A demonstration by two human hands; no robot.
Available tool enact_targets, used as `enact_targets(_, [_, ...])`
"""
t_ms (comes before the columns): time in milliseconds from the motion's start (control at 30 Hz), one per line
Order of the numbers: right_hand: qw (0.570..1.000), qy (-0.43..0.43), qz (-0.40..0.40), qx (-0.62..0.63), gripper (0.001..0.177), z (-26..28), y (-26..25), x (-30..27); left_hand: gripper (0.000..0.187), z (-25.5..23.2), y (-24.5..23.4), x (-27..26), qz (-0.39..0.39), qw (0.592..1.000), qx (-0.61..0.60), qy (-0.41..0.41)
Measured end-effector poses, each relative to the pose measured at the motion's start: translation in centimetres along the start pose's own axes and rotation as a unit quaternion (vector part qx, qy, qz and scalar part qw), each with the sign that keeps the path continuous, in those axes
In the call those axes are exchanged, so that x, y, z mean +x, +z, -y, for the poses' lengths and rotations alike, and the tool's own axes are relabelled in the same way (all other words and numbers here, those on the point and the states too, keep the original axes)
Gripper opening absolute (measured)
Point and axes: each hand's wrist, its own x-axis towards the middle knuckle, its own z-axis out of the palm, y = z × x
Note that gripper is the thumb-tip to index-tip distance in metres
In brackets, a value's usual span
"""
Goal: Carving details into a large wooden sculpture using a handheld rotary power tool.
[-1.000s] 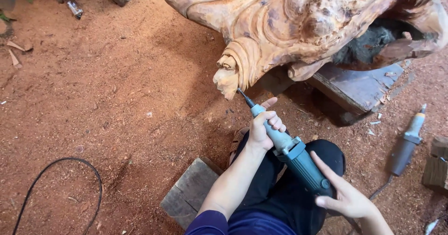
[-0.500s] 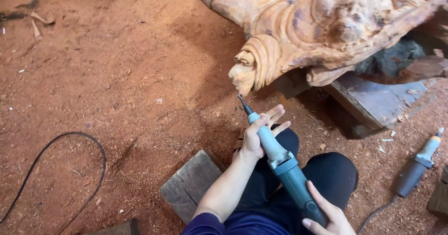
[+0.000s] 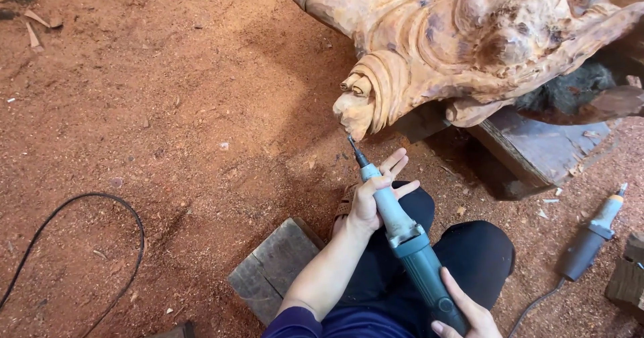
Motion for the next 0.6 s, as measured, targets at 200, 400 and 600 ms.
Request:
enact_targets(200, [1.000,-0.009,0.024,-0.012,0.101,0.3,-1.2,0.3,0.029,1.3,-1.4,0.3,-0.004,0.999,-0.042,0.004])
enact_targets(400, [0.998,0.029,0.051,-0.020,0.102,0.5,-2.8,0.5,0.023,1.4,-0.9,0.4,-0.023,0.999,-0.034,-0.001])
enact_targets(600, [0.997,0.072,0.042,0.005,0.100,1.7,-3.6,0.3,0.002,1.8,-0.2,0.7,-0.062,0.997,-0.026,-0.023])
